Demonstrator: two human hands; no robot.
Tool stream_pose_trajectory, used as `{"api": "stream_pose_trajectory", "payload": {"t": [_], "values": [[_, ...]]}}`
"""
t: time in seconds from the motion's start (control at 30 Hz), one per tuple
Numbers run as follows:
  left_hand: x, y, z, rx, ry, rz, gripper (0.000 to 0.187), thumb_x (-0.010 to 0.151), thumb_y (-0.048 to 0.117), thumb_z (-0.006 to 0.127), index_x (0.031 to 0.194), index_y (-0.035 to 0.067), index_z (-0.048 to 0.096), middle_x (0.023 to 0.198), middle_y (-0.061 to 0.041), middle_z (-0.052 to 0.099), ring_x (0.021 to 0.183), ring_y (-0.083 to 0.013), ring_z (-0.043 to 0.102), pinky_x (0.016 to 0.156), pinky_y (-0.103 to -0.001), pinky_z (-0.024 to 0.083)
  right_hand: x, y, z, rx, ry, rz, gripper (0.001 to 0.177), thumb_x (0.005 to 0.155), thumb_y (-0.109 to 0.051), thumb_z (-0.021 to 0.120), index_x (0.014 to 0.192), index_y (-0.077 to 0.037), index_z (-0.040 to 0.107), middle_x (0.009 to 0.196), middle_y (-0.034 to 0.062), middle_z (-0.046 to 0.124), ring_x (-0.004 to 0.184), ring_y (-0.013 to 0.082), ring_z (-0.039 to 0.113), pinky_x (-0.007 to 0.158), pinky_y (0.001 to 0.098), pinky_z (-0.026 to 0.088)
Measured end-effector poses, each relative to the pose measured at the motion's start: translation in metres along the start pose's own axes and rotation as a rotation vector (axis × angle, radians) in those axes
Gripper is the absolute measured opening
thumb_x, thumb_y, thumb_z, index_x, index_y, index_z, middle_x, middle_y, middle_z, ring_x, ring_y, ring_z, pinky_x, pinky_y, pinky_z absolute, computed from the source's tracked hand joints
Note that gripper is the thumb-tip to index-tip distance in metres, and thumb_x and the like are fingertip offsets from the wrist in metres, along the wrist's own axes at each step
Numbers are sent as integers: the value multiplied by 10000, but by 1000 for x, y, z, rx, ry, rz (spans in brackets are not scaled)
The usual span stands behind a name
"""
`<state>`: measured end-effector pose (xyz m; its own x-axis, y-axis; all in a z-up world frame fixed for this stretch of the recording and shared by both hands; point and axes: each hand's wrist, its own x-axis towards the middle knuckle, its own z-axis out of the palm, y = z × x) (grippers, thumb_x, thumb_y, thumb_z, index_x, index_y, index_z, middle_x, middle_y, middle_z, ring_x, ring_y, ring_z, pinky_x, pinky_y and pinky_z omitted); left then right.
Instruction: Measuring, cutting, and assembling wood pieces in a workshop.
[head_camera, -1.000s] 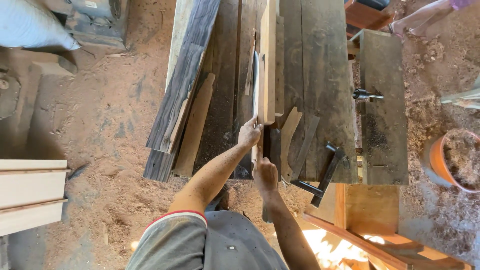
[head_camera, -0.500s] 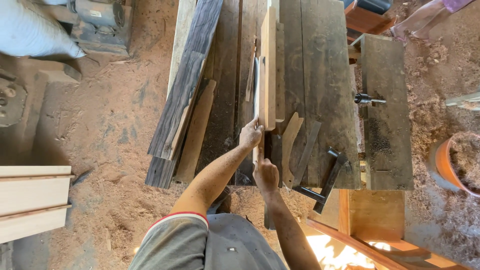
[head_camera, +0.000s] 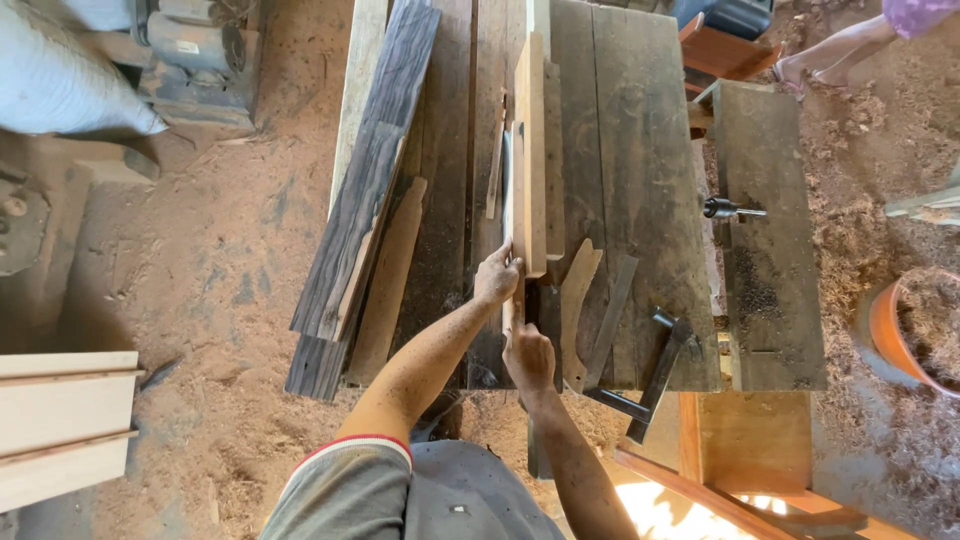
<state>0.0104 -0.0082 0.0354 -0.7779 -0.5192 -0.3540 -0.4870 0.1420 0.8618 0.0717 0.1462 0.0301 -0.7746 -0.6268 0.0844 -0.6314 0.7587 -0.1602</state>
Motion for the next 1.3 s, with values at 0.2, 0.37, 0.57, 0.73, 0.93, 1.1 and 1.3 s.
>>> {"api": "stream_pose_trajectory", "payload": {"t": [0.2, 0.37, 0.57, 0.73, 0.93, 1.1, 1.3], "values": [[11, -4, 3, 15, 6, 4, 588, 970, 298, 627, 1536, 278, 466, 1288, -142, 700, 1135, -310, 693, 991, -415, 537, 7, -1, -3, -6, 23, 0, 589, 970, -238, 659, 1492, -26, 488, 717, 179, 702, 561, 295, 692, 495, 379, 591], [13, 0, -1, 37, 4, 17, 579, 976, 311, 621, 1532, 277, 463, 1299, -125, 696, 1141, -298, 692, 999, -407, 529, 11, 9, 19, -10, -39, 23, 579, 1016, -207, 632, 1531, -27, 439, 751, 174, 705, 526, 237, 690, 440, 331, 596], [9, 8, -9, 57, -42, -7, 583, 977, 345, 619, 1539, 294, 473, 1236, -127, 734, 1089, -293, 721, 955, -407, 558, 9, 5, 10, -32, -6, 41, 690, 987, -189, 653, 1584, -22, 350, 724, 148, 699, 555, 255, 693, 487, 339, 607], [10, 10, -7, 5, -3, 0, 609, 950, 336, 649, 1531, 318, 466, 1171, -132, 743, 1032, -298, 733, 910, -420, 557, 6, 4, -4, 76, 76, 0, 671, 962, -180, 690, 1543, -15, 399, 776, 192, 703, 615, 310, 713, 534, 386, 612], [0, 16, -6, 91, 38, 79, 594, 963, 339, 632, 1532, 290, 467, 1147, -165, 738, 1010, -363, 726, 883, -473, 561, 8, 11, -18, -27, 5, -121, 600, 823, -49, 621, 1416, 16, 559, 863, 172, 708, 781, 294, 714, 694, 381, 605], [-51, 16, -27, 336, -52, 281, 618, 992, 319, 589, 1572, 188, 420, 1247, -200, 690, 1022, -415, 709, 879, -516, 566, 7, 24, -9, -128, -23, -255, 454, 870, -102, 613, 1299, 47, 633, 826, 157, 702, 775, 270, 707, 683, 356, 602], [-104, 4, -34, 858, -146, 547, 808, 859, 301, 639, 1556, 57, 313, 1623, -148, 349, 1375, -336, 438, 1091, -563, 384, 10, 24, 3, -100, 35, -224, 156, 935, -189, 633, 926, -71, 735, 822, 121, 711, 753, 259, 723, 644, 376, 617]]}}
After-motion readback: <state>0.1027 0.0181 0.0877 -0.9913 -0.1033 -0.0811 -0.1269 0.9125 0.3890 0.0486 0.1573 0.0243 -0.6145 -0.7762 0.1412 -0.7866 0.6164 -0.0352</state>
